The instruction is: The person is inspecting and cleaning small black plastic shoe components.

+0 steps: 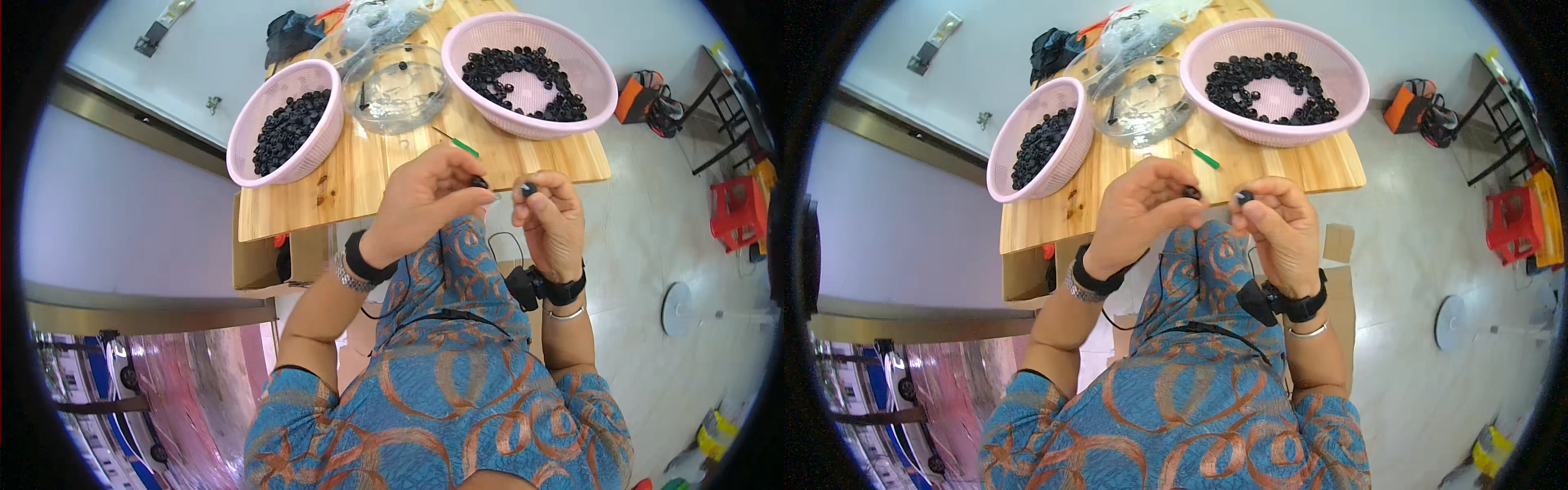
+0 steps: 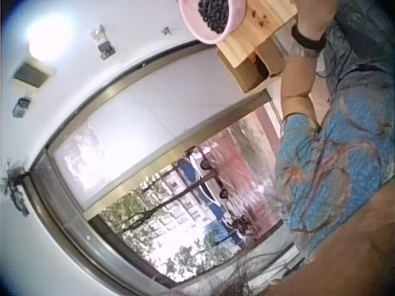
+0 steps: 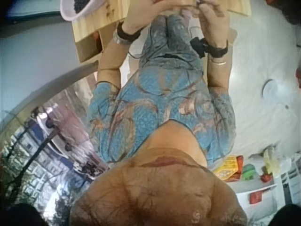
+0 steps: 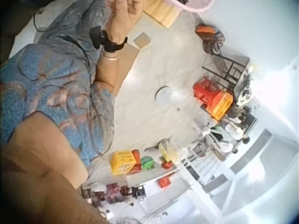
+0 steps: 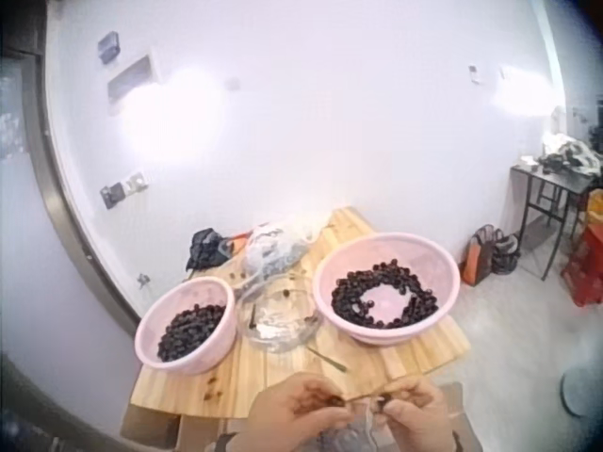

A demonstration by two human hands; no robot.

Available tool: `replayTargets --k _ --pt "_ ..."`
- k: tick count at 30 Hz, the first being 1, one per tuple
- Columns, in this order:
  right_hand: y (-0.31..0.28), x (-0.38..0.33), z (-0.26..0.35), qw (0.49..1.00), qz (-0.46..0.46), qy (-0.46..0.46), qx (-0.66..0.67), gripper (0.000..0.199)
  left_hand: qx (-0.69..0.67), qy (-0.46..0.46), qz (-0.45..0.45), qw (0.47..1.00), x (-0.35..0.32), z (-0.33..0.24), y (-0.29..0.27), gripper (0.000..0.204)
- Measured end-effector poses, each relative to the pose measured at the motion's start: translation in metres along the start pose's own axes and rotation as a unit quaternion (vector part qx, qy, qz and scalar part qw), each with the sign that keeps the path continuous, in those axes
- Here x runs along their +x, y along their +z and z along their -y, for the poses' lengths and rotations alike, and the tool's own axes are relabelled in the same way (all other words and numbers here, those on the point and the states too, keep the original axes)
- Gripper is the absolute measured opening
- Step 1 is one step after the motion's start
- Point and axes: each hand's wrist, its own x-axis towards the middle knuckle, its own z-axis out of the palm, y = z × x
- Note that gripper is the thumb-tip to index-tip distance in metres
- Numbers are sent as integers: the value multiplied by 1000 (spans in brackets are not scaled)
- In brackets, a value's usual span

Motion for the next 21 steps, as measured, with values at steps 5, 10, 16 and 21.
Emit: replayTargets --k 5,10,16,21 --pt "9 -3 -14 998 6 50 44 19 -65 -2 -65 996 -21 23 -11 22" --pt "12 -6 -19 994 -3 84 68 20 -105 -21 -79 991 -29 29 -11 26" --pt "11 -6 -19 991 26 72 110 20 -121 -19 -72 990 -33 34 -12 27" --pt "7 -5 -18 995 32 51 83 22 -112 -7 -55 992 -37 34 -16 29"
